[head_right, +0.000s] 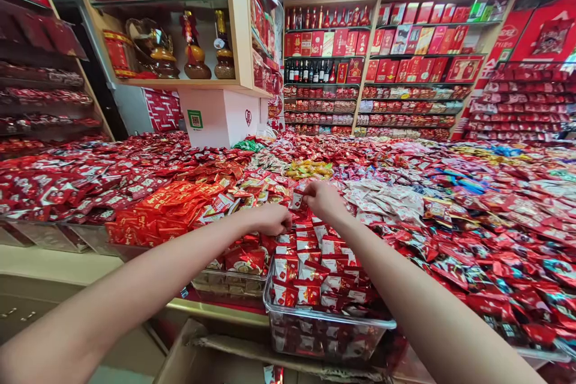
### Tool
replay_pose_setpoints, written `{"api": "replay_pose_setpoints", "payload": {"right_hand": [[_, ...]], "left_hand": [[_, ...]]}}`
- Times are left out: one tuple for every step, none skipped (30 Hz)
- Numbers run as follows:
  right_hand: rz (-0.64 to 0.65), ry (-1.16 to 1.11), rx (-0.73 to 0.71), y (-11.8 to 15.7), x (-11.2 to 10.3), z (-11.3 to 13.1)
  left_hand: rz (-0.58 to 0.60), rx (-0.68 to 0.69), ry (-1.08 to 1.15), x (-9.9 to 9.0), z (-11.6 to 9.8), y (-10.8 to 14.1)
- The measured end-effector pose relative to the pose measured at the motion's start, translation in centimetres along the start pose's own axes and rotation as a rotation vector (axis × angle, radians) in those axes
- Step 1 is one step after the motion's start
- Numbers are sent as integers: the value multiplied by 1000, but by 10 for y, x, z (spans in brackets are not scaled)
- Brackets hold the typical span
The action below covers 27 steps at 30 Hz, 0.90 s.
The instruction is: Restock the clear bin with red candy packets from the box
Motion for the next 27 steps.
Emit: {"api": "replay_pose_setpoints", "payload": {"right_hand": [[19,0,-12,-2,5,1],[36,-3,-24,-4,9,2],[53,-5,-36,-6,13,2],[69,-7,-49,-8,17,2],[84,-10,-63,-10,20,1],[98,-12,-76,-13,22,0],[111,-14,-89,-15,25,-1],[123,-15,-100,-18,27,-2],[133,-13,-108,-20,28,-3],[146,-10,-114,-22,30,-3],[163,-3,-119,-23,32,-3],[185,6,-124,-23,33,-3],[213,17,-133,-22,35,-2],[244,29,-145,-21,36,-1],[277,43,-158,-20,37,1],[312,58,-173,-18,37,2],[346,75,-187,-16,38,3],[381,93,-200,-15,39,4],[415,113,-212,-15,40,5],[447,132,-222,-15,41,5],[475,151,-231,-15,42,5],[499,167,-240,-16,43,5],[521,181,-250,-17,44,5],[541,193,-262,-18,45,5],[560,203,-275,-19,45,5],[579,211,-290,-19,45,6],[595,218,-307,-19,44,7]], "left_hand": [[-13,-2,-5,1,0,1],[-25,-6,-9,2,0,1],[-36,-13,-14,3,-1,1],[-47,-20,-19,4,-1,1],[-56,-26,-25,5,-2,1],[-63,-32,-32,6,-2,1],[-71,-36,-41,7,-3,1],[-76,-40,-49,8,-4,0],[-80,-44,-58,8,-4,0],[-83,-49,-68,9,-5,0],[-84,-54,-78,9,-5,0],[-85,-58,-87,9,-6,0],[-88,-62,-97,9,-6,0],[-92,-63,-106,9,-7,1],[-98,-62,-114,8,-7,1],[-104,-60,-120,8,-7,2],[-108,-57,-126,8,-8,3],[-112,-53,-131,8,-8,4],[-115,-51,-135,7,-9,4],[-117,-50,-137,7,-9,5],[-120,-49,-139,6,-10,5],[-126,-49,-141,6,-10,5],[-135,-53,-141,5,-10,6],[-149,-62,-141,4,-10,6],[-166,-75,-139,3,-9,6],[-183,-93,-134,2,-8,5],[-199,-111,-128,1,-6,4]]}}
Point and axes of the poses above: each hand's wrist, its own y-axis away from the middle knuckle, its own x-axis out of the palm, z = x × y, the point moved 2 cm from there along -y, towards the middle knuckle, and after that the axes turned 11 degrees about y, right-handed, at the moved point
